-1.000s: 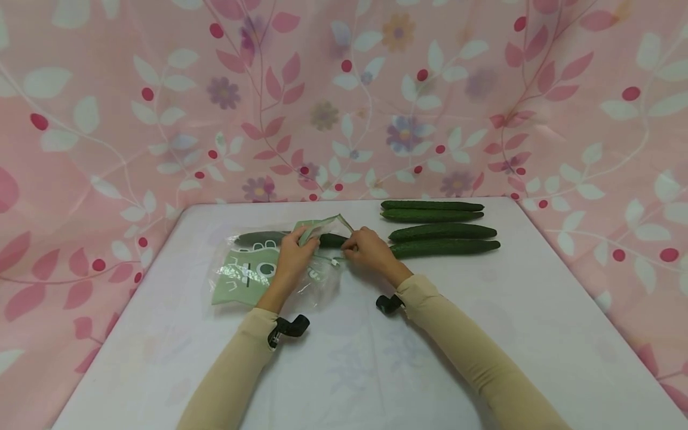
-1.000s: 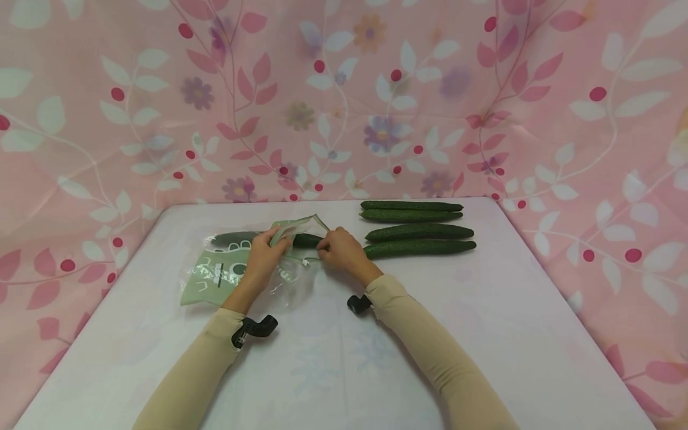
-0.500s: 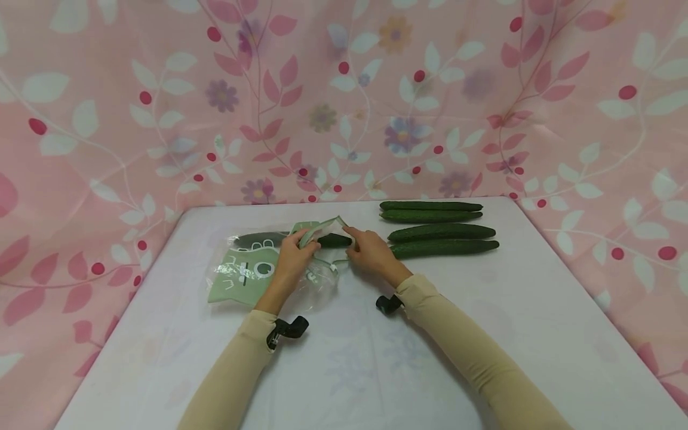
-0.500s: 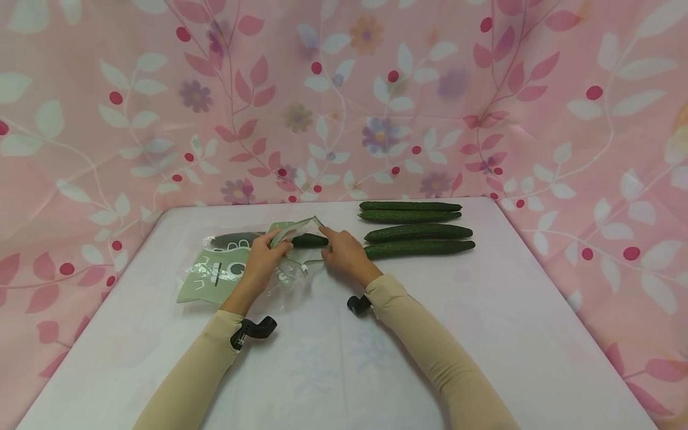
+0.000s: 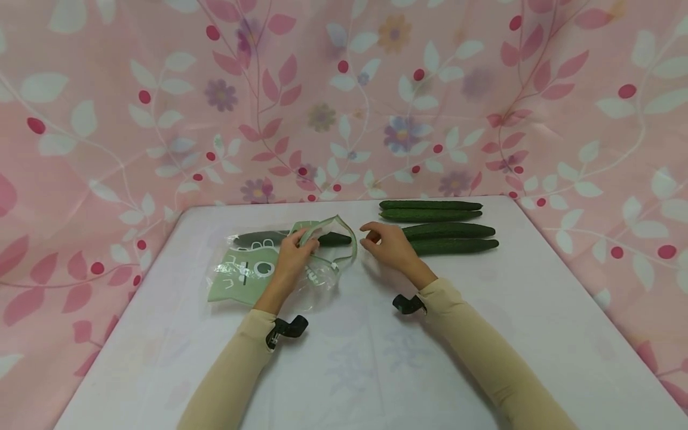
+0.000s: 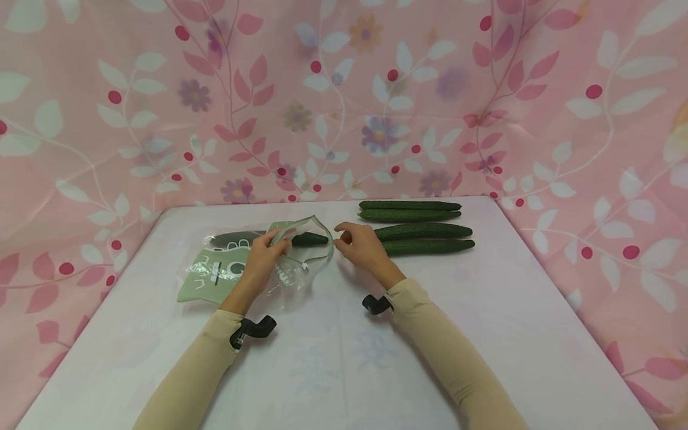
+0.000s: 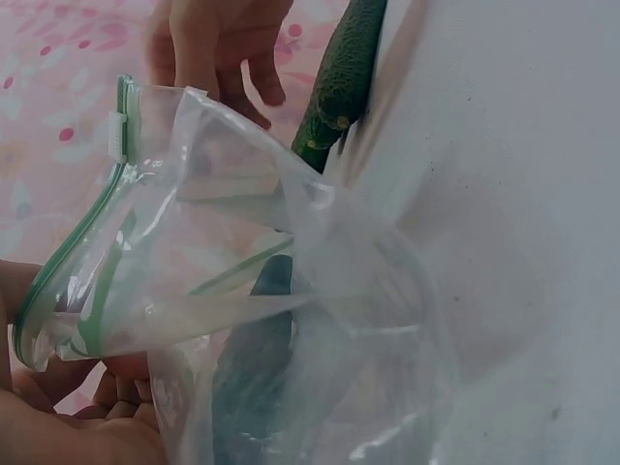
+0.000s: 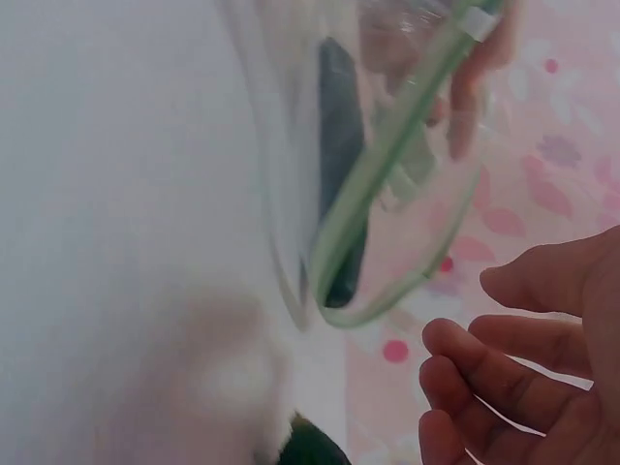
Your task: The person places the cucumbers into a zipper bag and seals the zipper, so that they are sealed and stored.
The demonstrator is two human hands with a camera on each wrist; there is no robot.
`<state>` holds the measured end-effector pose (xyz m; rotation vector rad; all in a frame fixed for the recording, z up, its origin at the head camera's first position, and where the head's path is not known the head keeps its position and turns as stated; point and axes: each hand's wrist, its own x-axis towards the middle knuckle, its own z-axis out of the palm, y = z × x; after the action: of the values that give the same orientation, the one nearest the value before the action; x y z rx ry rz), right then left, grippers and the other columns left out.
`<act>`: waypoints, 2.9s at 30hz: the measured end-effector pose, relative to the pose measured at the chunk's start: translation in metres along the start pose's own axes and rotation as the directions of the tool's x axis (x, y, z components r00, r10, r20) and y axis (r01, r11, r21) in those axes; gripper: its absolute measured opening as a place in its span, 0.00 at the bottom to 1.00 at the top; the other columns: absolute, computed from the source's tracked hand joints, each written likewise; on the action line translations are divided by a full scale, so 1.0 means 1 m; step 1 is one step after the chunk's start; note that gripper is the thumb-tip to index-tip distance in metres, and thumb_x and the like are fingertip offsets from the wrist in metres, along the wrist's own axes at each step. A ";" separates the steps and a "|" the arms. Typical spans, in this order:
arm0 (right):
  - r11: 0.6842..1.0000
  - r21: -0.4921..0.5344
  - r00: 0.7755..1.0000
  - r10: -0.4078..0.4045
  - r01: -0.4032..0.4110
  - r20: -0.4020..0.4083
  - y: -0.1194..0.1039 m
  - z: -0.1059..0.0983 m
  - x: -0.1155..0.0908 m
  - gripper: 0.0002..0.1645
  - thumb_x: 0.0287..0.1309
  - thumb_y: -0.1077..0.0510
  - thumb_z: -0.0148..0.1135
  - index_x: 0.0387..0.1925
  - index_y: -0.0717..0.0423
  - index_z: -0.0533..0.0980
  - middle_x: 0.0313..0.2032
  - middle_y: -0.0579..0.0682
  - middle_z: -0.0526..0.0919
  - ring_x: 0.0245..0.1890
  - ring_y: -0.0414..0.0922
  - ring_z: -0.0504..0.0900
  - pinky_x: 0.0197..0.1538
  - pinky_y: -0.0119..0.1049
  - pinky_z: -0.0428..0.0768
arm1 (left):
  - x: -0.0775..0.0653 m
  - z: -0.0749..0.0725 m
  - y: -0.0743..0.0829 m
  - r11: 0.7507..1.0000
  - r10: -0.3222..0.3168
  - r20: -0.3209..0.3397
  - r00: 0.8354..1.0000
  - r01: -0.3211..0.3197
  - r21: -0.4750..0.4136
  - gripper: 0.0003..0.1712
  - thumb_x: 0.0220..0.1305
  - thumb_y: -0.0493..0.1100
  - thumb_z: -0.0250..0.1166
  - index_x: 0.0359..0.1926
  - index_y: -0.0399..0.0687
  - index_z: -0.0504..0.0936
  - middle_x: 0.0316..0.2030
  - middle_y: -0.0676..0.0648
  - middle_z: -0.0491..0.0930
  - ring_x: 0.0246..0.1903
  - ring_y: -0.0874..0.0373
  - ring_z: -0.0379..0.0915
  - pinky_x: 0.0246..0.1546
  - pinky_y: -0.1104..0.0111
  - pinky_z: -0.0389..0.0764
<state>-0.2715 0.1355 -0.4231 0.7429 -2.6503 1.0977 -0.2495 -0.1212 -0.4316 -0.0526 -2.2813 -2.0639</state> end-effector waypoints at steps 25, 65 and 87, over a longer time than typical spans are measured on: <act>0.978 -0.073 0.967 0.180 -0.195 -0.179 0.069 -0.140 -0.056 0.19 0.74 0.55 0.64 0.56 0.64 0.82 0.48 0.64 0.86 0.49 0.61 0.82 0.46 0.58 0.77 | 0.002 -0.004 0.003 0.988 -0.016 0.013 1.000 0.018 -0.156 0.23 0.77 0.34 0.56 0.67 0.25 0.73 0.25 0.44 0.75 0.30 0.54 0.72 0.47 0.69 0.72; 0.935 -0.153 0.925 0.342 -0.319 0.164 0.168 -0.175 -0.105 0.28 0.66 0.52 0.72 0.64 0.57 0.80 0.66 0.73 0.71 0.67 0.70 0.65 0.65 0.70 0.61 | 0.002 -0.011 0.005 0.987 -0.053 0.010 0.999 0.054 -0.154 0.18 0.78 0.36 0.59 0.59 0.27 0.81 0.25 0.48 0.73 0.21 0.62 0.58 0.25 0.73 0.61; 0.944 0.033 0.942 0.325 -0.328 0.089 0.185 -0.160 -0.119 0.23 0.73 0.55 0.65 0.65 0.59 0.78 0.68 0.68 0.71 0.72 0.65 0.60 0.69 0.67 0.56 | 0.006 -0.007 0.007 0.995 0.000 0.015 1.000 0.002 -0.099 0.15 0.76 0.36 0.59 0.52 0.26 0.82 0.24 0.47 0.72 0.23 0.62 0.59 0.26 0.72 0.62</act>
<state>-0.2677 0.4050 -0.4635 0.3673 -2.9010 1.2346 -0.2544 -0.1274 -0.4238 -0.0715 -2.1854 -2.1835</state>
